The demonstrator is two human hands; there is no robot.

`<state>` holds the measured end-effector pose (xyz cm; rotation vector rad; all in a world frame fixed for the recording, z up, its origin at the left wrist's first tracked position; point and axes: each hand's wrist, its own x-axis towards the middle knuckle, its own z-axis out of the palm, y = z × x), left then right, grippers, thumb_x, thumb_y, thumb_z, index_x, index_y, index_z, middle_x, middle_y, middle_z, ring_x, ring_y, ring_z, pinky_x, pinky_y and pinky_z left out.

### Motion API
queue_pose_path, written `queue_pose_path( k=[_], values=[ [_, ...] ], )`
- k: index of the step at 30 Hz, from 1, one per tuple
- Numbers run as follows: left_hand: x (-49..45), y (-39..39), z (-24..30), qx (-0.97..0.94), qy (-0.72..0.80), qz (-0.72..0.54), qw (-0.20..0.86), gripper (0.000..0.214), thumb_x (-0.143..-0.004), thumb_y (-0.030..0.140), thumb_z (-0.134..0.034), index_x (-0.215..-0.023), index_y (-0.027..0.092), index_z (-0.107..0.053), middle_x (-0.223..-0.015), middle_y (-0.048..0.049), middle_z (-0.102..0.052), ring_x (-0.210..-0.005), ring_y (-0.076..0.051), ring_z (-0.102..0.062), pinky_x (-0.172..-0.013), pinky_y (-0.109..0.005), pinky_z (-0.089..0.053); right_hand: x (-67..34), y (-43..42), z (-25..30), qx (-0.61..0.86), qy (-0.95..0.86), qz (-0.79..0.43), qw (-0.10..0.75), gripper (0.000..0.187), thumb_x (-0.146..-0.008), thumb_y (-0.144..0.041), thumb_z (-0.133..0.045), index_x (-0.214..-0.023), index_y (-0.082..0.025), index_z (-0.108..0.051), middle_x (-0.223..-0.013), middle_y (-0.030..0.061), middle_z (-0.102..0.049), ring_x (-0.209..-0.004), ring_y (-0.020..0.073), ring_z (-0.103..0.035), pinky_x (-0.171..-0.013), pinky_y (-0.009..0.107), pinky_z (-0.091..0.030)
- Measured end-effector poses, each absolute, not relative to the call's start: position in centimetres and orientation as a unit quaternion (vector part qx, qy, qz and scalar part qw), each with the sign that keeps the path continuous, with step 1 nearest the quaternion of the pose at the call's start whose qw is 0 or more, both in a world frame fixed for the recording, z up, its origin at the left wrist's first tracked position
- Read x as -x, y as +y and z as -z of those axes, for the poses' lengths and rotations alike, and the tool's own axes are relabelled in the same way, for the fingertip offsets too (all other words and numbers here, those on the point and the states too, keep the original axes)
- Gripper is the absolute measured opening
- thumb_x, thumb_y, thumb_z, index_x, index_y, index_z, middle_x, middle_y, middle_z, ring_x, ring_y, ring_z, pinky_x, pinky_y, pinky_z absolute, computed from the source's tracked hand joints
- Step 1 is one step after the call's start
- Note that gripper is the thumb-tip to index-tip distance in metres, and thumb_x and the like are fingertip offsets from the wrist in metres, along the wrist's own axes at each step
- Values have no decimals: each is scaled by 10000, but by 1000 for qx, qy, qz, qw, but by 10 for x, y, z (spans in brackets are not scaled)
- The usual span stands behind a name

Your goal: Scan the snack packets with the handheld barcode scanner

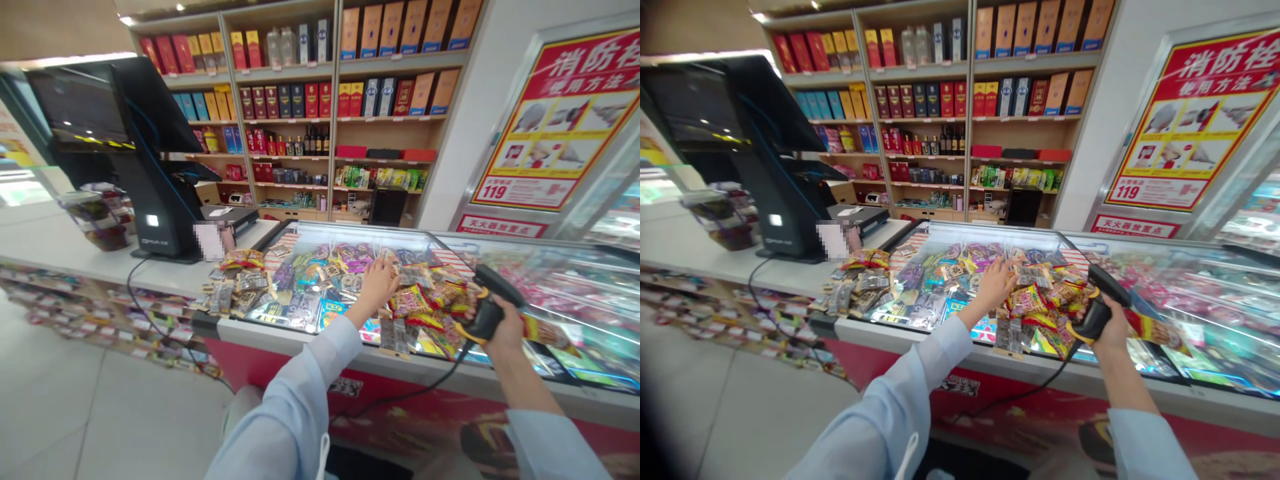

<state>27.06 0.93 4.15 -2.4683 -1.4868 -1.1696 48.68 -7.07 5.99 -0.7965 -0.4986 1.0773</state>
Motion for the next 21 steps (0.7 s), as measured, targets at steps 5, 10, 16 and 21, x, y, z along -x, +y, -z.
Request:
queue_pose_path(
  k=[5, 10, 16, 21],
  values=[
    [-213, 25, -54, 754, -509, 415, 25, 565, -889, 489, -315, -1354, 168, -308, -1410, -175, -348, -1301, -264, -339, -1053, -457, -282, -449, -69, -70, 349, -266, -533, 723, 167, -640, -288, -575, -708, -137, -594, -526, 5, -544, -412, 112, -492, -362, 210, -404],
    [-116, 33, -56, 710, -535, 454, 58, 553, -896, 449, -328, -1357, 147, -289, -1391, -185, -365, -1282, -267, -368, -1035, -440, -312, -389, -52, -71, 348, -280, -606, 658, 179, -655, -337, -593, -730, -175, -585, -503, -18, -555, -370, 107, -477, -327, 204, -393],
    [-51, 43, -29, 688, -563, 457, 41, 528, -895, 424, -344, -1322, 114, -321, -1332, -191, -429, -1269, -258, -386, -1033, -427, -325, -314, -19, -55, 349, -304, -661, 590, 194, -699, -375, -568, -663, -185, -552, -437, -13, -539, -344, 117, -481, -319, 212, -398],
    [-52, 57, -3, 742, -542, 395, 11, 492, -897, 382, -356, -1329, 149, -321, -1309, -152, -473, -1232, -228, -436, -1011, -396, -362, -271, 1, -36, 366, -289, -658, 592, 156, -698, -318, -591, -642, -183, -538, -457, -24, -551, -350, 100, -489, -323, 191, -406]
  ],
)
